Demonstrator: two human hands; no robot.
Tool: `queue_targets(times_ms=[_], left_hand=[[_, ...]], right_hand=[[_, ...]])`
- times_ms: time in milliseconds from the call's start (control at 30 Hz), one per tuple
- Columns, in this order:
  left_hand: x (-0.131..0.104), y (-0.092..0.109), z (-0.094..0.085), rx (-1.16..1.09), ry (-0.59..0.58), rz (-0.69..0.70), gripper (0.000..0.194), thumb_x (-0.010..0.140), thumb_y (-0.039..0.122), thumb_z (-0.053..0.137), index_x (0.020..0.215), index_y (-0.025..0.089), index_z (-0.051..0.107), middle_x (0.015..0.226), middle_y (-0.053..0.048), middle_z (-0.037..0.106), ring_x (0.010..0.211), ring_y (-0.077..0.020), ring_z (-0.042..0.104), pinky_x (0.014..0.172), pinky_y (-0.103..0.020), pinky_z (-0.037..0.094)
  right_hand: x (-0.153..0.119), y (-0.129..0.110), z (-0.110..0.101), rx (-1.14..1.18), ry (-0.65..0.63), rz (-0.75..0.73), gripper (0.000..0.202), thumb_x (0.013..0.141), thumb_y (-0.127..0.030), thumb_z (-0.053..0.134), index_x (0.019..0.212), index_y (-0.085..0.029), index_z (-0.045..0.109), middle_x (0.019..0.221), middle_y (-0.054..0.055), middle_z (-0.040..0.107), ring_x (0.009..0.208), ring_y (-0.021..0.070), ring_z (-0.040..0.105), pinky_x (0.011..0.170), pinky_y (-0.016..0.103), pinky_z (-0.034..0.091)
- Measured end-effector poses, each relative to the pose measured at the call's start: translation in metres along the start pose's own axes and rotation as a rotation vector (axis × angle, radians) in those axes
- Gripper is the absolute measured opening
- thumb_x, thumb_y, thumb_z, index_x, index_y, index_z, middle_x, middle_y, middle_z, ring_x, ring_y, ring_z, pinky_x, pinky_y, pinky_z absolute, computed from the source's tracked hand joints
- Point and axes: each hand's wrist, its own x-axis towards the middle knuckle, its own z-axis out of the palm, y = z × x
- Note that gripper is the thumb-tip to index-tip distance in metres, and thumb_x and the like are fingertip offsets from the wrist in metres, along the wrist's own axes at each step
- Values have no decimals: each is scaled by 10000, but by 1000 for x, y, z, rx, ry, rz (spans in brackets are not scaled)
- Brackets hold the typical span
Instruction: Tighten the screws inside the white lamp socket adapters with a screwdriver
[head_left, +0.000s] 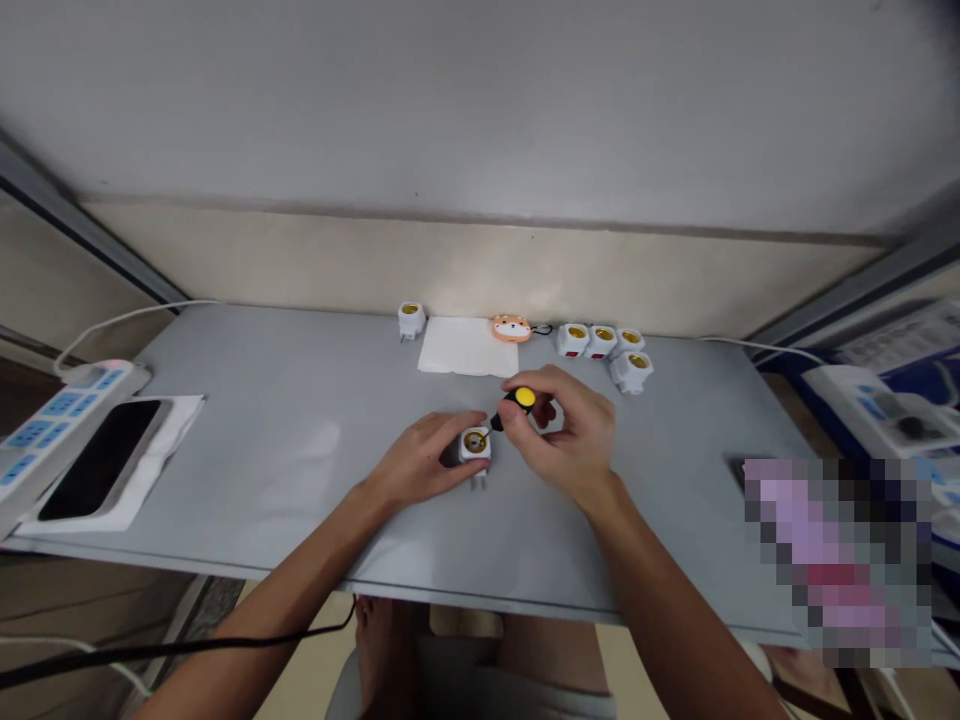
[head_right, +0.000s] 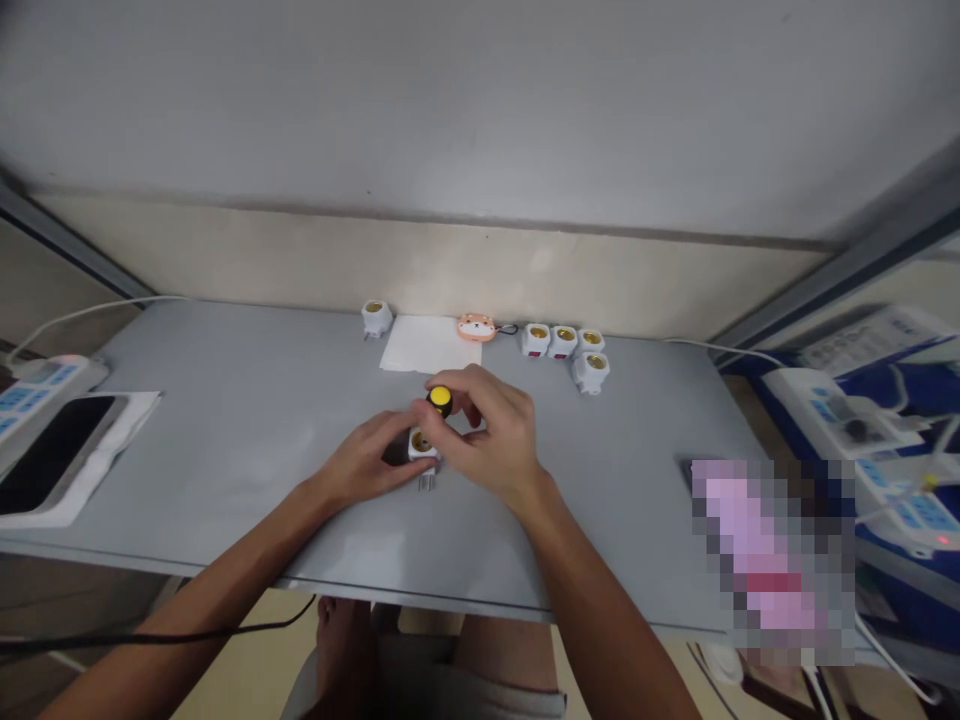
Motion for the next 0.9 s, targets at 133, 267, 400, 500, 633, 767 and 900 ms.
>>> queue_targets(times_ms=[133, 267, 400, 500, 633, 767, 900], left_hand=[[0, -1, 1, 22, -3, -3, 432, 982, 406, 706, 1356, 224, 592, 1128, -84, 764, 1040, -240, 744, 917, -398, 614], [0, -1, 2, 32, 0, 12, 393, 993, 415, 690, 1317, 213, 597, 1091, -80, 767, 1017, -239, 747, 901, -391, 609], [0, -1, 4, 44, 16, 27, 382, 996, 407, 683, 1313, 215, 595, 1076, -76, 771, 992, -234, 749, 885, -389, 606], [0, -2, 4, 43, 23, 36, 380, 988, 400, 692, 1306, 216, 597, 1079, -78, 771, 981, -234, 746, 866, -385, 607], [0, -2, 4, 52, 29, 48, 384, 987, 418, 685, 1303, 216, 600, 1086, -82, 769, 955, -229, 746, 852, -384, 610], [1, -1, 4, 48, 25, 47, 375, 994, 423, 676, 1306, 227, 601, 1093, -77, 768, 974, -231, 749, 877, -393, 610], [0, -2, 5, 32, 30, 51, 391, 990, 414, 687, 1322, 231, 593, 1114, -80, 767, 998, -234, 748, 894, -399, 609]], right_hand=[[-1, 0, 1, -10, -14, 3, 46, 886, -172, 691, 899, -215, 680, 666, -38, 627, 524, 84, 490, 478, 226, 408], [-1, 0, 2, -13, -30, -13, 57, 883, -163, 697, 898, -215, 679, 646, -46, 618, 515, 84, 467, 498, 229, 421], [-1, 1, 1, -21, -36, -21, 67, 878, -156, 705, 900, -213, 677, 652, -46, 622, 516, 83, 457, 508, 228, 427], [-1, 1, 1, -40, -43, -23, 65, 881, -163, 705, 902, -216, 674, 661, -46, 631, 517, 83, 463, 514, 228, 436], [-1, 1, 2, -64, -42, -10, 57, 882, -178, 704, 893, -227, 677, 663, -45, 642, 509, 87, 475, 506, 232, 444], [-1, 1, 2, -75, -42, -4, 44, 890, -192, 694, 898, -233, 682, 673, -37, 657, 512, 95, 491, 501, 241, 454], [-1, 0, 1, -80, -46, -9, 48, 890, -188, 695, 897, -232, 678, 684, -35, 668, 511, 91, 490, 495, 237, 453]])
